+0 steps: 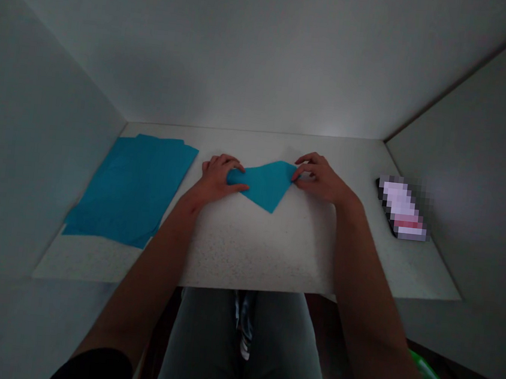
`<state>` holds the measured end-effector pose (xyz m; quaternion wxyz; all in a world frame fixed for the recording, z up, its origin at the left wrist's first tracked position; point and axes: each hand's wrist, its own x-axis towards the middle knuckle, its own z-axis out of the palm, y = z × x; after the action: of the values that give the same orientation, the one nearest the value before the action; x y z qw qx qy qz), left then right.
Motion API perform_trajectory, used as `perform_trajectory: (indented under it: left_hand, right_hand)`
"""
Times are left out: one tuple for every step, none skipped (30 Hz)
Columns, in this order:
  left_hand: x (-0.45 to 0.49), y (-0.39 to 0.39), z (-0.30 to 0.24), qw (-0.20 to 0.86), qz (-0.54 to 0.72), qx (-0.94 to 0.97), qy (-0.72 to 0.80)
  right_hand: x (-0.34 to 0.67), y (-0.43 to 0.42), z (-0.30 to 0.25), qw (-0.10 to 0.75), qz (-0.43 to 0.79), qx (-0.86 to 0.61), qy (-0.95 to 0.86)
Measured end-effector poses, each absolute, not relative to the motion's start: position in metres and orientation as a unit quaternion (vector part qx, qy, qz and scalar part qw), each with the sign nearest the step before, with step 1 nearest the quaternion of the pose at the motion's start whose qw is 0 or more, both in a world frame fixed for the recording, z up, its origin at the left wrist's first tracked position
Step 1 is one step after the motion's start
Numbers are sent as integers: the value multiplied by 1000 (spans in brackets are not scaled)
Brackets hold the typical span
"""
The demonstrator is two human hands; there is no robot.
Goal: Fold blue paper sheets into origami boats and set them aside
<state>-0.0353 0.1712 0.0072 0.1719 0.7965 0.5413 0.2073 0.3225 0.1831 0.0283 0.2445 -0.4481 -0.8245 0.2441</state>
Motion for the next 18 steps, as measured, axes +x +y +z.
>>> perform_trajectory:
  left_hand:
    - [-36,172,6,164,207,789,555]
    - [-37,172,5,159,205,783,565]
    - [-37,172,4,156,203,779,572]
    - [-38,172,4,155,201,778,575]
    - [-38,172,3,155,201,777,576]
    - [-38,172,3,155,202,777,576]
    - [-38,172,3,155,201,777,575]
    - [-38,172,3,156,200,778,575]
    - [-38,171,4,157,199,778,575]
    - [-38,171,5,158,197,778,575]
    - [-37,171,6,161,195,778,575]
    - [-37,172,7,165,192,778,575]
    - [-37,172,8,170,188,778,575]
    - [-36,172,9,177,184,777,575]
    - [-36,173,11,184,180,776,576]
    - [-35,174,12,191,177,775,576]
    - [-35,174,13,199,174,773,577]
    - [-34,174,14,206,174,771,576]
  right_hand:
    - [321,182,31,243,250,-440,-827]
    - [320,180,33,243,259,-432,-829]
    - [320,179,35,244,268,-425,-829]
    - [319,178,37,245,278,-419,-829]
    - [319,178,38,247,287,-415,-828]
    - [318,177,39,249,295,-414,-824]
    - [318,177,39,252,305,-416,-818]
    - [318,176,39,255,316,-420,-811]
    - [318,176,38,258,329,-423,-804]
    - [318,177,38,260,345,-423,-797]
    - [318,177,37,262,362,-419,-791]
    - [317,177,36,266,379,-411,-785]
    - [316,178,35,271,396,-401,-780]
    - [316,178,34,280,411,-392,-774]
    - [315,178,34,291,424,-386,-766]
    - [314,178,33,302,434,-385,-756]
    - [314,178,33,312,441,-389,-746]
    - [313,177,33,319,445,-399,-736]
